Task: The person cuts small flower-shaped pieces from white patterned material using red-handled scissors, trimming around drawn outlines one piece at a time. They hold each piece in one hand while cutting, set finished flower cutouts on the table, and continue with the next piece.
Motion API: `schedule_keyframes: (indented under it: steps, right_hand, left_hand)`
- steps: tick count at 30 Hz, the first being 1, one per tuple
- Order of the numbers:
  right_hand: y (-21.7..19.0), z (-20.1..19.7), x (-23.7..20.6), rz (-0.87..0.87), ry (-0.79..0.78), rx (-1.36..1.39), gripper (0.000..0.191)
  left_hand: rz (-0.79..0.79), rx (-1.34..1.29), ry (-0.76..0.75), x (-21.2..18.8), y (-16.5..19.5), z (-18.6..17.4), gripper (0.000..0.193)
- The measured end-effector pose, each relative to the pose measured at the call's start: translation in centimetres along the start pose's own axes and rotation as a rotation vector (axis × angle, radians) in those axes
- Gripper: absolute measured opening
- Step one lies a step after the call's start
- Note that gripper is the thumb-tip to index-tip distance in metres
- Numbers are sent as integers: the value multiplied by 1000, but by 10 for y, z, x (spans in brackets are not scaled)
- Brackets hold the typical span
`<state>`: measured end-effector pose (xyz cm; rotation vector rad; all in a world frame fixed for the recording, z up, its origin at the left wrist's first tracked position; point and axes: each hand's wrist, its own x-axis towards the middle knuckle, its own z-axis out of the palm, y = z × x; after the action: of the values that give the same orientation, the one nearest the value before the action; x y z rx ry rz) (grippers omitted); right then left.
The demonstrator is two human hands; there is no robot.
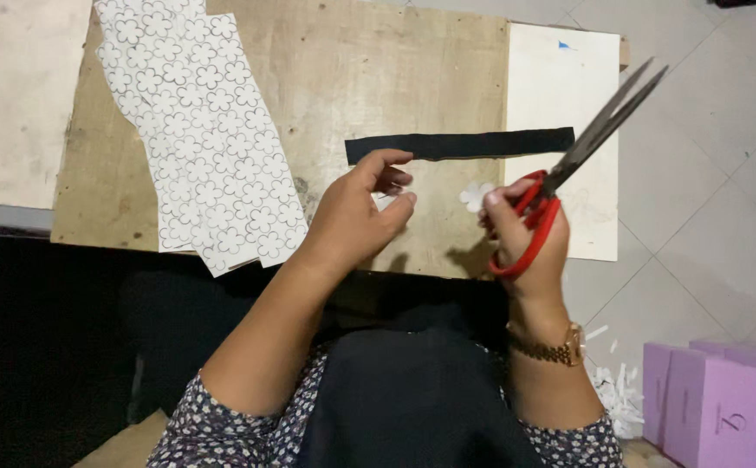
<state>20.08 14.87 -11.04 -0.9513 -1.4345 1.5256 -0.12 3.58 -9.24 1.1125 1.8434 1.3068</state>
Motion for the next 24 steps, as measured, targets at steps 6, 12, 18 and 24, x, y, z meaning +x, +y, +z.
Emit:
schedule_keyframes:
  steps: [6,12,18,24]
  right_hand:
    - [20,-70,41,51,272,-277,20]
    - [31,-89,47,189,354,-283,18]
    - [28,-83,50,228,361,-356,16]
    - [30,-92,43,206,353,-533,22]
  left_hand:
    - [340,555,-187,-15,-54,50,51]
    - [166,725,-132,-19,-70,40,73]
    - [220,821,8,2,-38,33,60]
    - [459,645,120,65,-22,40,63]
